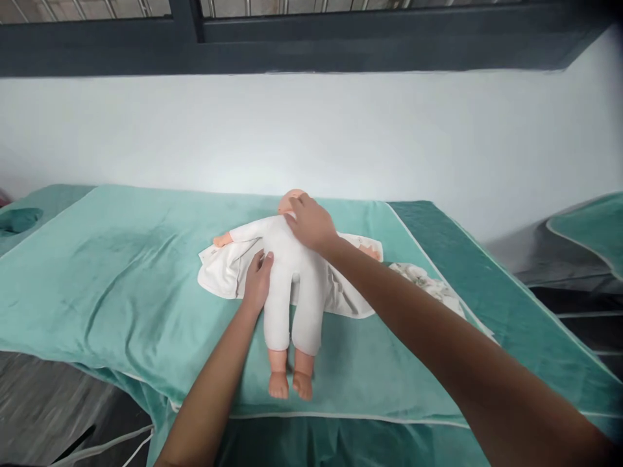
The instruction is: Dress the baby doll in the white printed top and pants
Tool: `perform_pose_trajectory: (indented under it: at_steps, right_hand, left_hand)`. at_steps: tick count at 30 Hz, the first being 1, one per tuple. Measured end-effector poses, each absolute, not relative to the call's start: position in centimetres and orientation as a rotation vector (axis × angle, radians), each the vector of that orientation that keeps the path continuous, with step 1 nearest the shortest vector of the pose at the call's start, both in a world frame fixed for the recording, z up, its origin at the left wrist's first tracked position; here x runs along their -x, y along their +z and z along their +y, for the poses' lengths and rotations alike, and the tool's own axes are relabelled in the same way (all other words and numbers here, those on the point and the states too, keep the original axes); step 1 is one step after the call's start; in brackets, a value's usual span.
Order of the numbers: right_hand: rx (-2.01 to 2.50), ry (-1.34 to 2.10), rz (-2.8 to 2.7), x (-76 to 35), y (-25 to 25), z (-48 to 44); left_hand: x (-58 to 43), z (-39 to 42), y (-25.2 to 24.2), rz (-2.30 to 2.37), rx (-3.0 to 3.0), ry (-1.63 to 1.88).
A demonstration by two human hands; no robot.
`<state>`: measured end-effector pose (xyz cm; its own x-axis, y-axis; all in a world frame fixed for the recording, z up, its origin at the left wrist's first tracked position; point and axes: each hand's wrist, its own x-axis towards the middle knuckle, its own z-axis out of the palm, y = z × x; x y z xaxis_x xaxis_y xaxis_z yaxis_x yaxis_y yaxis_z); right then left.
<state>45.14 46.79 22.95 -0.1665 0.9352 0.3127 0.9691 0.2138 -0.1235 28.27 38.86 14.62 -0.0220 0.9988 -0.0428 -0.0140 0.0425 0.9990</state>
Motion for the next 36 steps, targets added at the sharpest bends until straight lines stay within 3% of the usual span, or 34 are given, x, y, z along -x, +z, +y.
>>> perform_pose_trajectory:
  at_steps: [6,13,18,25,36]
  right_hand:
    - [1.566,0.006,-2.690,-37.4,21.4,49.9]
    - [1.575,0.095,-2.756,-37.3,21.0,52.2]
    - [1.561,0.077,-2.549,-40.4,21.7,50.6]
    - [1.551,0.109,-2.548,-41.3,21.9,49.4]
    - [1.565,0.138,-2.612,-41.3,22.0,48.7]
  left_hand:
    - [-27.6,38.5,13.7,1.407,-1.349,1.268]
    - [-26.5,40.0,12.6,1.397,-1.583,1.314]
    - [-24.4,43.7,12.8,1.816,-2.140,1.079]
    - [-21.7,47.6,12.2,2.228,-2.022,0.814]
    - [-19.7,47.8,11.6,1.846,-1.523,1.542]
